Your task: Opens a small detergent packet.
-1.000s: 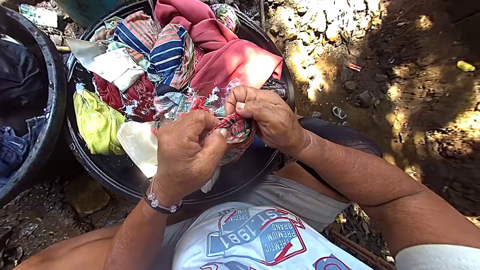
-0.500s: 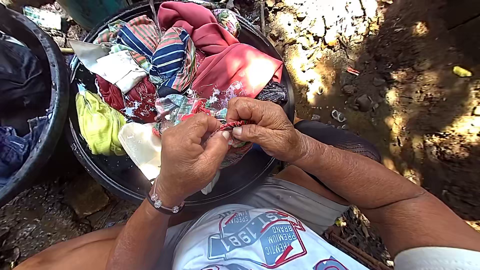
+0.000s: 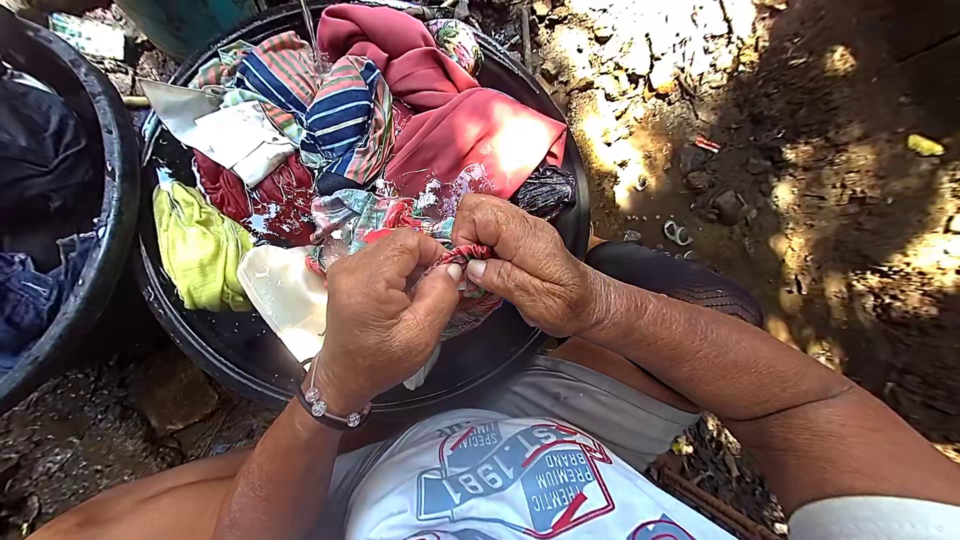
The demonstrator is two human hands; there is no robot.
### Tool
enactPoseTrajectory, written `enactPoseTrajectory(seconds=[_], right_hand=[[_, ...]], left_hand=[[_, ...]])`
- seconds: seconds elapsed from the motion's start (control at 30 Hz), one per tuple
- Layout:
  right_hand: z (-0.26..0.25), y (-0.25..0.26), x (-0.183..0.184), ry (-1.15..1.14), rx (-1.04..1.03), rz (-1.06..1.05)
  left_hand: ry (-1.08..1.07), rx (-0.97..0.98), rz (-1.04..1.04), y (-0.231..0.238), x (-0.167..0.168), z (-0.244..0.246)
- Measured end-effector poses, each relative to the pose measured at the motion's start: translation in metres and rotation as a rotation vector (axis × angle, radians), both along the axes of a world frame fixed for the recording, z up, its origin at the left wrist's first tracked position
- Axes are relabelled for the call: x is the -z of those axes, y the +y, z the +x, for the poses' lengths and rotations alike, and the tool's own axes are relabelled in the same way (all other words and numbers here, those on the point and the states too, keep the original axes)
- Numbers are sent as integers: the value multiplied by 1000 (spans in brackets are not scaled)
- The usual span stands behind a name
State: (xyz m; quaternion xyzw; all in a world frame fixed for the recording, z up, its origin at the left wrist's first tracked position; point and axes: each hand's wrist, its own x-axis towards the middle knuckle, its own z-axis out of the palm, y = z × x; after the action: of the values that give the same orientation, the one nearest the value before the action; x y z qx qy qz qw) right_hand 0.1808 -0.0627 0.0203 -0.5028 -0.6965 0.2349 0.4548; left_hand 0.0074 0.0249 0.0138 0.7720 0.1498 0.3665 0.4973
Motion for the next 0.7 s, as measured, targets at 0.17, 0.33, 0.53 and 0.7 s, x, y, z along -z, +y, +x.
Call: enactPoseTrajectory(seconds=[0.17, 0.33, 0.53, 0.7], right_hand=[[-1, 1, 3, -26, 8, 2], [-1, 0, 2, -47, 1, 3], [-1, -1, 3, -71, 5, 2], [1, 0, 3, -83, 1, 14]], left_hand=[[3, 18, -2, 0, 1, 0], [-1, 26, -12, 0, 1, 0], [-47, 62, -20, 2, 3, -1], [-61, 46, -16, -1, 6, 1]])
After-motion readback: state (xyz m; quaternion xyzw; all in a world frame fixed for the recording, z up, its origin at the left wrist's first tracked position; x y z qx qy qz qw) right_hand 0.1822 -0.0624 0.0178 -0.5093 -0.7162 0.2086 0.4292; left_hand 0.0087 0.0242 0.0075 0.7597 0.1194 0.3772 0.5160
